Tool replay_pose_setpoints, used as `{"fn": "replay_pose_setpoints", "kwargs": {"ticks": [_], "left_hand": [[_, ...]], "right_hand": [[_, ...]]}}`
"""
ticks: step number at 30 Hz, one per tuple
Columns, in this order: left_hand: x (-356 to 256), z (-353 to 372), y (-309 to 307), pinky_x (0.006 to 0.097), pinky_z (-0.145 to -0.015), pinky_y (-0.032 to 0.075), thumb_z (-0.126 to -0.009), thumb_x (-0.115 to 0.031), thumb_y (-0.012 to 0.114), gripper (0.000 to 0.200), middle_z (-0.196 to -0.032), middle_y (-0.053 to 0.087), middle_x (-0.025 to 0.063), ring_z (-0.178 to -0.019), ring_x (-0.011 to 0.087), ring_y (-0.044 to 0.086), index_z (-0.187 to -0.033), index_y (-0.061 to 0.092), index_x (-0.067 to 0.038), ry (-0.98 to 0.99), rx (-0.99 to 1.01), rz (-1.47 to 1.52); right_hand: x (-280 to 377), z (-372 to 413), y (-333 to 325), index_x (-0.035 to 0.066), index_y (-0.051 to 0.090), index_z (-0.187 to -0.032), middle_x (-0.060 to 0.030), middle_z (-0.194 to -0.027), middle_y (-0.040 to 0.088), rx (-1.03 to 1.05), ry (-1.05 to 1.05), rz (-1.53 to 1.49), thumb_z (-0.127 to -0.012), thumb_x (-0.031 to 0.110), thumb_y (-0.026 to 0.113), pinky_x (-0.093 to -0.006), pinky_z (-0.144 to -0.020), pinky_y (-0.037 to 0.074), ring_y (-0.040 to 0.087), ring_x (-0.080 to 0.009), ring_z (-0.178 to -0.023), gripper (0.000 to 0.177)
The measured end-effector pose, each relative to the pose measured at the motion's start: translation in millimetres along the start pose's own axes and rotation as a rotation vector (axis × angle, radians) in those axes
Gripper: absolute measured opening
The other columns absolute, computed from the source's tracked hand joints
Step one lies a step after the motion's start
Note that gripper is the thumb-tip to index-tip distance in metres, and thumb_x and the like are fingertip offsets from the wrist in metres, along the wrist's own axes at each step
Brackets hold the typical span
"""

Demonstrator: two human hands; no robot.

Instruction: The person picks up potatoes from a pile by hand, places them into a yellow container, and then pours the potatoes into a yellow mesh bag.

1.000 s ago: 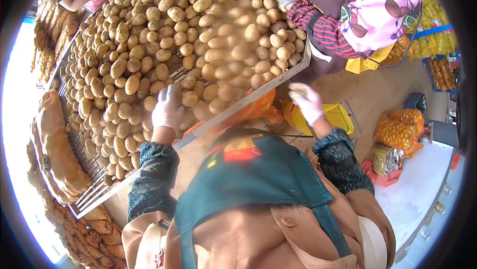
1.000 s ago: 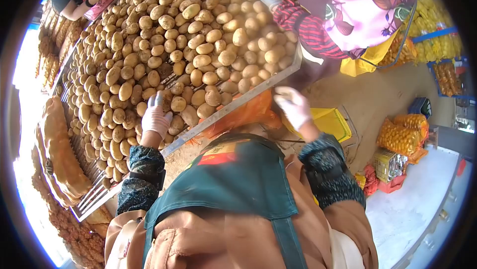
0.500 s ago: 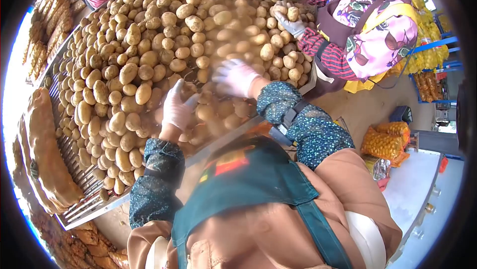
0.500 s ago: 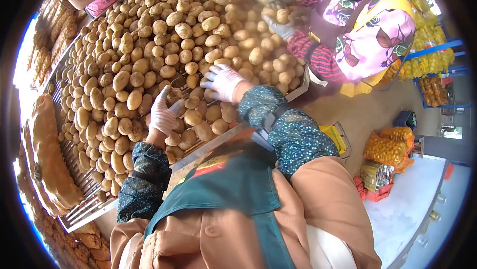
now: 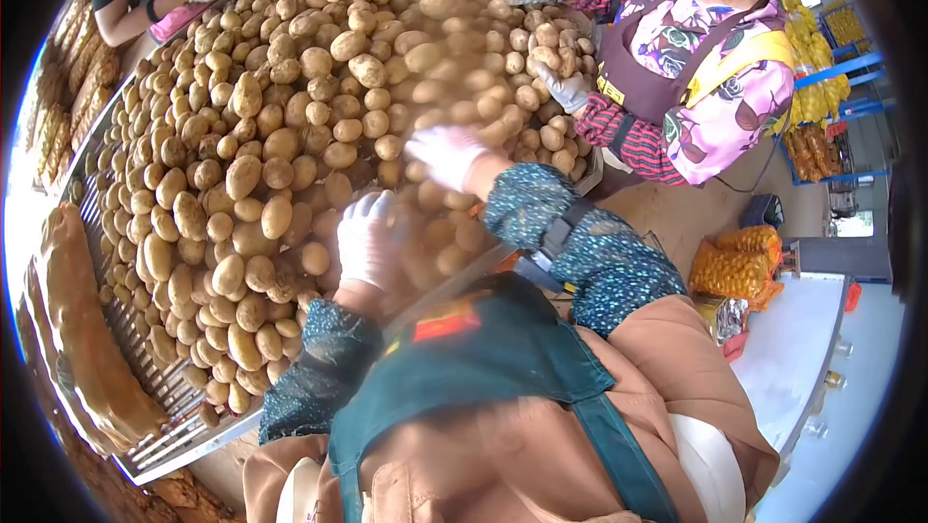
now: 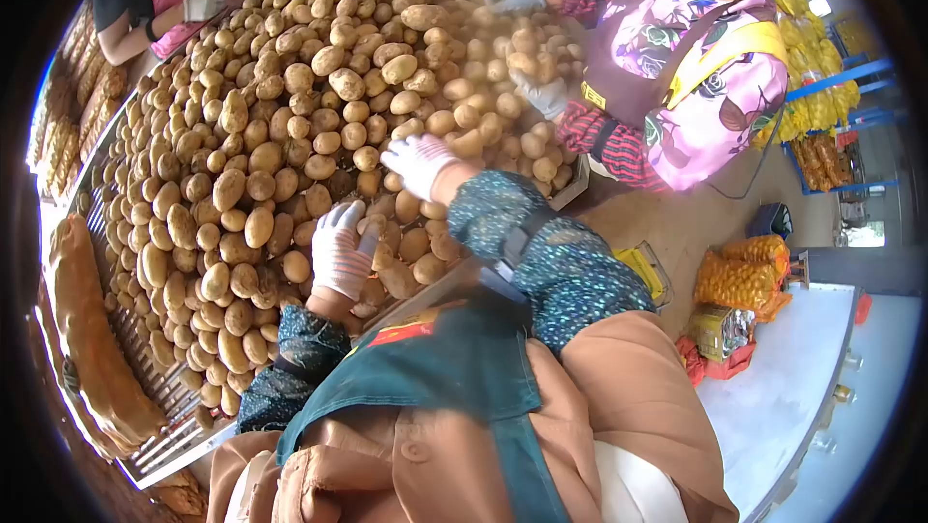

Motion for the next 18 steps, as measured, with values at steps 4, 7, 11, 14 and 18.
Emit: {"fn": "replay_pose_setpoints", "kwargs": {"ticks": [4, 7, 11, 14, 18], "left_hand": [[11.5, 1.1, 15.0, 0.0342, -0.088, 0.051, -0.086, -0.011, 0.073, 0.035, -0.107, 0.068, 0.0149, -0.098, 0.0262, 0.065, -0.118, 0.064, 0.001, -0.103, 0.098, 0.229], [27.8, 5.8, 24.9, 0.0293, -0.086, 0.051, -0.089, -0.009, 0.071, 0.034, -0.107, 0.068, 0.0096, -0.094, 0.0159, 0.063, -0.120, 0.063, 0.003, -0.420, 0.252, 0.632], [48.8, 10.8, 41.5, 0.0255, -0.085, 0.051, -0.093, -0.008, 0.067, 0.038, -0.109, 0.067, 0.0069, -0.095, 0.0120, 0.062, -0.128, 0.059, 0.003, -0.478, 0.346, 0.734], [50.0, 11.7, 46.8, 0.0245, -0.086, 0.050, -0.094, -0.007, 0.066, 0.038, -0.110, 0.067, 0.0069, -0.097, 0.0119, 0.062, -0.129, 0.058, 0.004, -0.588, 0.284, 0.959], [52.3, 16.7, 54.3, 0.0255, -0.087, 0.050, -0.094, -0.008, 0.065, 0.034, -0.111, 0.067, 0.0068, -0.099, 0.0121, 0.061, -0.126, 0.060, 0.004, -0.661, 0.287, 1.048]], "right_hand": [[8.8, -18.5, -2.1, 0.004, 0.044, -0.141, -0.0167, -0.144, 0.046, 0.186, 0.226, -0.282, -0.091, 0.035, 0.059, -0.0432, -0.099, 0.048, 0.057, -0.0331, -0.119, 0.061], [13.9, -21.3, 7.8, 0.008, 0.048, -0.137, -0.0117, -0.140, 0.047, 0.118, 0.258, -0.057, -0.088, 0.034, 0.060, -0.0479, -0.079, 0.054, 0.063, -0.0289, -0.107, 0.057], [20.3, -22.3, 26.2, 0.009, 0.042, -0.145, -0.0137, -0.149, 0.040, 0.138, 0.336, 0.077, -0.089, 0.033, 0.060, -0.0498, -0.081, 0.051, 0.060, -0.0326, -0.110, 0.063], [18.8, -31.8, 17.8, 0.010, 0.053, -0.132, -0.0125, -0.133, 0.050, 0.135, 0.394, -0.041, -0.087, 0.024, 0.062, -0.0506, -0.081, 0.051, 0.064, -0.0338, -0.104, 0.048], [8.0, -46.7, 25.5, 0.011, 0.058, -0.116, -0.0095, -0.120, 0.055, 0.025, 0.485, -0.107, -0.086, 0.015, 0.062, -0.0479, -0.072, 0.053, 0.069, -0.0311, -0.093, 0.030]]}}
Point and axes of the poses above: each hand's wrist, its own z-axis away from the middle knuckle, its own y-axis out of the palm, x = y × z, the point moved 8 cm from there along -z, towards the middle knuckle
